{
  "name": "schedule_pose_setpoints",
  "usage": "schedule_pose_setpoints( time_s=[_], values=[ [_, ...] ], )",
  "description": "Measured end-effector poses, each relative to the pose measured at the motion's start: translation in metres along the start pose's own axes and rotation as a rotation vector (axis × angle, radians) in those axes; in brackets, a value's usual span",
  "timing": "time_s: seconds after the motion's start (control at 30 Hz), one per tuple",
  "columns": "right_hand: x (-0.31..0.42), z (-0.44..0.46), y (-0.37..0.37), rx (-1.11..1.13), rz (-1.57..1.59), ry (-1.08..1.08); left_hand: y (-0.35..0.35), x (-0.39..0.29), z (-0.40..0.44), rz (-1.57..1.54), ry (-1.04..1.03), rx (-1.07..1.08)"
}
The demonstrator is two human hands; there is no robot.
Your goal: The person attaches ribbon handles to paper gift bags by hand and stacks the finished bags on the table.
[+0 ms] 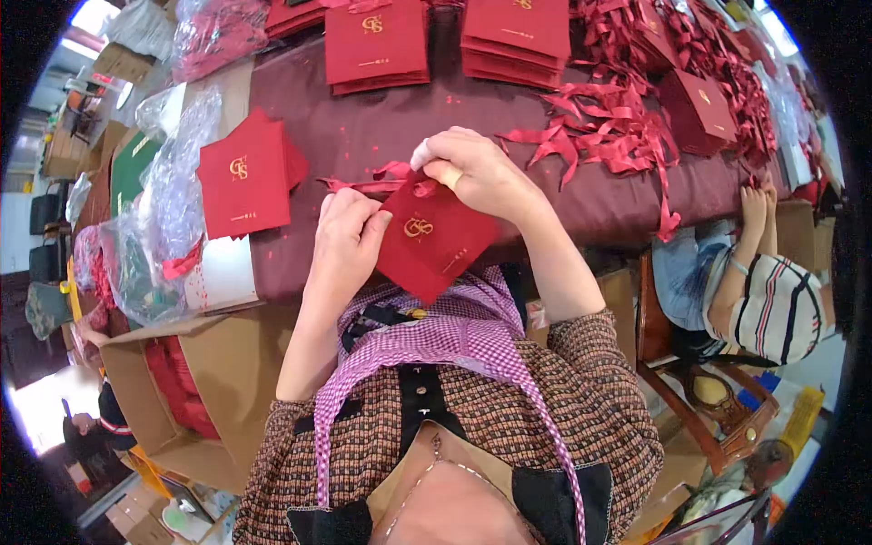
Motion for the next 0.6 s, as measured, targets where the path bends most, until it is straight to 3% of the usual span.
schedule_pose_setpoints(
  time_s=[0.03,0.07,0.13,0.23,0.27,0.37,0.47,0.5,0.6],
  values=[
    [-0.002,0.000,0.001,-0.021,0.107,-0.031,-0.003,0.004,0.001,-0.042,0.028,0.016],
    [-0.004,-0.003,0.004,-0.022,0.316,-0.250,-0.003,0.007,0.002,-0.118,0.067,0.020],
    [-0.015,-0.010,0.014,-0.007,0.444,-0.339,-0.002,0.010,0.003,-0.133,0.140,-0.005],
    [-0.039,-0.029,0.034,0.107,-0.263,-0.148,-0.001,0.019,0.001,-0.135,0.235,-0.005],
    [-0.043,-0.040,0.037,0.041,-0.309,-0.047,-0.001,0.021,0.001,-0.152,0.286,-0.021],
    [-0.051,-0.056,0.048,-0.019,-0.508,-0.096,-0.001,0.031,0.000,-0.158,0.376,-0.004],
    [-0.052,-0.060,0.055,-0.169,-0.315,-0.152,-0.004,0.031,0.001,-0.172,0.390,0.001],
    [-0.034,-0.053,0.061,-0.162,-0.203,-0.281,-0.005,0.030,0.001,-0.197,0.385,0.000],
    [-0.028,-0.059,0.069,-0.324,0.424,-0.420,-0.003,0.025,0.004,-0.179,0.400,-0.009]
  ],
)
Point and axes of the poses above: each hand's wrist, its own z-axis towards the middle knuckle, its own y-axis out of the back of the hand, x = y × z, the point moved 2 cm from there along z, towards the middle knuckle, and after that the axes turned 8 degrees about z, right-handed, at the moved point
